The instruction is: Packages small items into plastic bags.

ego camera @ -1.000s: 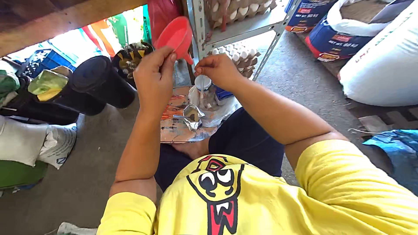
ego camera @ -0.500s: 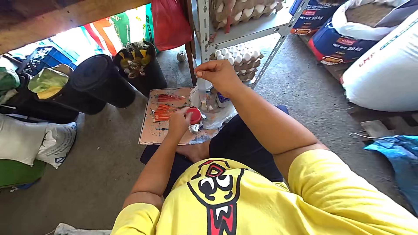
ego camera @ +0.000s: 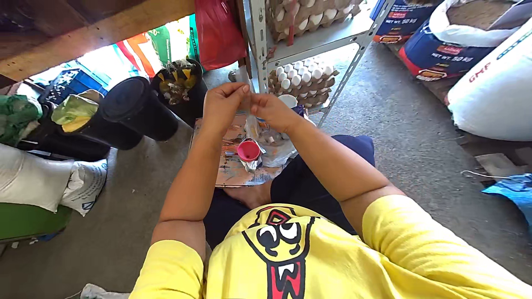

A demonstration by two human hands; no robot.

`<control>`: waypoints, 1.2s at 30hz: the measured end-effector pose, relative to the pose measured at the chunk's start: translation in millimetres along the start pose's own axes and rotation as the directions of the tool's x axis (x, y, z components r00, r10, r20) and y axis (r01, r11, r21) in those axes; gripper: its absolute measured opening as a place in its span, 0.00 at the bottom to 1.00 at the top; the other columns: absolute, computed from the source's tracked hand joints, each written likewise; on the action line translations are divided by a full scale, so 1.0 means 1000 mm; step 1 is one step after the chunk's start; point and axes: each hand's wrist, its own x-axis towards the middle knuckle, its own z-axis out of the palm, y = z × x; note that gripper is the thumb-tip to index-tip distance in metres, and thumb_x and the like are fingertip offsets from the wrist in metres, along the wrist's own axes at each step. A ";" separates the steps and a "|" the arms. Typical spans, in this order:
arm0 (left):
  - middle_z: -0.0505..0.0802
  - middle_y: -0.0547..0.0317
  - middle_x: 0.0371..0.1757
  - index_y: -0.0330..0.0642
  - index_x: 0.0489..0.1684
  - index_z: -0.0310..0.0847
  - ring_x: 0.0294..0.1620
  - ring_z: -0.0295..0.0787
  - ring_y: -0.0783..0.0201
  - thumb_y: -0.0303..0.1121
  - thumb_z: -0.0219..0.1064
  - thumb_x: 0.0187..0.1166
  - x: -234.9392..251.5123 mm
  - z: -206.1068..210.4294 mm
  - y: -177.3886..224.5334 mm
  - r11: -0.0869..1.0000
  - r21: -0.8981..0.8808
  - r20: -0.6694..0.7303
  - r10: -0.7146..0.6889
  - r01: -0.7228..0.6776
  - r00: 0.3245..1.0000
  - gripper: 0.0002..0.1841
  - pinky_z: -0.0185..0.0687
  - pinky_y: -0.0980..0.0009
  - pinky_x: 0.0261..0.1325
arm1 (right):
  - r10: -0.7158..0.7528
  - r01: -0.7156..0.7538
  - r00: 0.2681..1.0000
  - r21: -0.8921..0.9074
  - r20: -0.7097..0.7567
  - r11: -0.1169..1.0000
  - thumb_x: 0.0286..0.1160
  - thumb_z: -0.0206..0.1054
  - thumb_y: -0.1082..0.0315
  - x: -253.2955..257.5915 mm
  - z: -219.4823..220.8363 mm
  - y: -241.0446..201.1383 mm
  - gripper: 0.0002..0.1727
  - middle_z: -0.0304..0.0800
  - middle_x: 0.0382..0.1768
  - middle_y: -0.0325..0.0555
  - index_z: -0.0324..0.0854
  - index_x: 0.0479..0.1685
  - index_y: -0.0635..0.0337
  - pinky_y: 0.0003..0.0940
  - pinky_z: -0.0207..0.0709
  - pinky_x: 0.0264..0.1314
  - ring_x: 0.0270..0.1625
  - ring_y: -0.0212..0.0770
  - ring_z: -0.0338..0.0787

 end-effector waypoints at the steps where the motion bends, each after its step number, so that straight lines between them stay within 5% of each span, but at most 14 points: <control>1: 0.96 0.57 0.41 0.36 0.49 0.90 0.42 0.94 0.67 0.33 0.70 0.83 0.002 -0.003 0.002 1.000 0.013 -0.014 -0.011 0.012 1.000 0.09 0.92 0.68 0.51 | 0.048 -0.047 0.998 -0.033 0.036 0.998 0.81 0.68 0.61 -0.001 0.001 0.005 0.22 0.93 0.57 0.44 0.81 0.67 0.67 0.28 0.83 0.63 0.57 0.28 0.90; 7: 0.95 0.59 0.39 0.37 0.48 0.89 0.40 0.93 0.69 0.34 0.70 0.84 0.015 -0.015 0.006 0.998 0.033 -0.092 -0.048 0.052 0.995 0.09 0.90 0.71 0.48 | 0.138 -0.138 0.990 -0.018 -0.011 0.990 0.87 0.62 0.71 0.006 0.012 0.012 0.11 0.97 0.46 0.45 0.89 0.51 0.68 0.29 0.85 0.62 0.51 0.30 0.95; 10: 0.93 0.60 0.45 0.39 0.54 0.87 0.42 0.88 0.71 0.38 0.70 0.83 0.013 -0.020 0.002 0.990 0.094 0.022 -0.112 0.109 0.993 0.12 0.83 0.72 0.46 | 0.188 -0.188 0.982 0.026 -0.024 0.982 0.87 0.62 0.72 0.008 0.016 0.007 0.11 0.97 0.45 0.46 0.89 0.49 0.69 0.29 0.86 0.60 0.49 0.31 0.95; 13: 0.93 0.64 0.42 0.41 0.51 0.91 0.32 0.80 0.77 0.34 0.74 0.79 0.012 -0.020 -0.007 0.977 0.170 0.108 -0.149 0.130 0.983 0.10 0.74 0.79 0.35 | 0.192 -0.192 0.981 0.013 -0.023 0.981 0.87 0.62 0.72 0.007 0.017 0.005 0.10 0.97 0.43 0.44 0.89 0.49 0.68 0.28 0.86 0.58 0.47 0.29 0.94; 16: 0.91 0.66 0.36 0.40 0.48 0.92 0.25 0.76 0.78 0.33 0.72 0.81 0.017 -0.024 -0.006 0.981 0.148 0.042 -0.132 0.124 0.990 0.08 0.70 0.80 0.29 | 0.191 -0.191 0.982 -0.038 -0.006 0.981 0.88 0.61 0.71 0.005 0.017 0.009 0.11 0.97 0.44 0.44 0.89 0.48 0.67 0.29 0.85 0.58 0.48 0.29 0.93; 20: 0.92 0.65 0.37 0.42 0.48 0.92 0.32 0.84 0.74 0.34 0.72 0.81 0.024 -0.036 0.018 0.987 0.145 -0.056 -0.058 0.065 0.997 0.07 0.81 0.77 0.37 | 0.203 -0.202 0.979 -0.049 0.009 0.978 0.88 0.61 0.70 0.002 0.015 0.021 0.12 0.98 0.45 0.43 0.90 0.49 0.66 0.27 0.83 0.58 0.49 0.27 0.93; 23: 0.93 0.67 0.36 0.43 0.45 0.93 0.32 0.83 0.76 0.34 0.72 0.81 0.023 -0.034 0.032 0.975 0.222 0.008 -0.026 0.024 1.000 0.06 0.78 0.77 0.37 | 0.176 -0.175 0.984 -0.087 0.009 0.981 0.85 0.66 0.69 0.003 0.011 0.020 0.12 0.94 0.53 0.46 0.88 0.57 0.66 0.30 0.81 0.62 0.54 0.30 0.90; 26: 0.93 0.67 0.36 0.43 0.43 0.94 0.31 0.81 0.78 0.34 0.73 0.80 0.020 -0.023 0.035 0.945 0.326 0.127 -0.007 -0.036 0.992 0.06 0.76 0.76 0.38 | 0.066 -0.074 0.996 -0.141 -0.062 0.987 0.72 0.76 0.65 0.009 0.013 0.004 0.27 0.92 0.59 0.52 0.81 0.70 0.68 0.39 0.81 0.64 0.58 0.38 0.89; 29: 0.95 0.64 0.40 0.43 0.42 0.95 0.41 0.88 0.75 0.34 0.74 0.79 0.021 -0.016 0.029 0.938 0.345 0.141 -0.030 -0.021 0.990 0.06 0.84 0.70 0.51 | 0.062 -0.092 0.982 -0.168 -0.179 0.981 0.68 0.81 0.64 0.019 0.014 -0.018 0.22 0.95 0.44 0.44 0.86 0.59 0.64 0.37 0.87 0.54 0.45 0.33 0.92; 31: 0.95 0.65 0.38 0.44 0.41 0.95 0.36 0.85 0.76 0.35 0.73 0.80 0.023 -0.017 0.024 0.941 0.337 0.085 -0.019 -0.011 0.996 0.06 0.79 0.72 0.43 | 0.084 -0.142 0.967 -0.234 -0.242 0.962 0.70 0.79 0.65 0.024 0.013 -0.030 0.13 0.93 0.37 0.42 0.88 0.48 0.62 0.36 0.84 0.47 0.37 0.32 0.89; 36: 0.89 0.59 0.43 0.46 0.68 0.87 0.34 0.80 0.72 0.31 0.68 0.83 0.030 -0.031 0.005 0.954 0.298 0.037 0.036 -0.045 0.999 0.17 0.76 0.74 0.38 | 0.061 -0.174 0.963 -0.434 -0.261 0.884 0.77 0.73 0.63 0.027 0.004 -0.047 0.12 0.95 0.42 0.44 0.91 0.53 0.59 0.41 0.84 0.53 0.43 0.35 0.91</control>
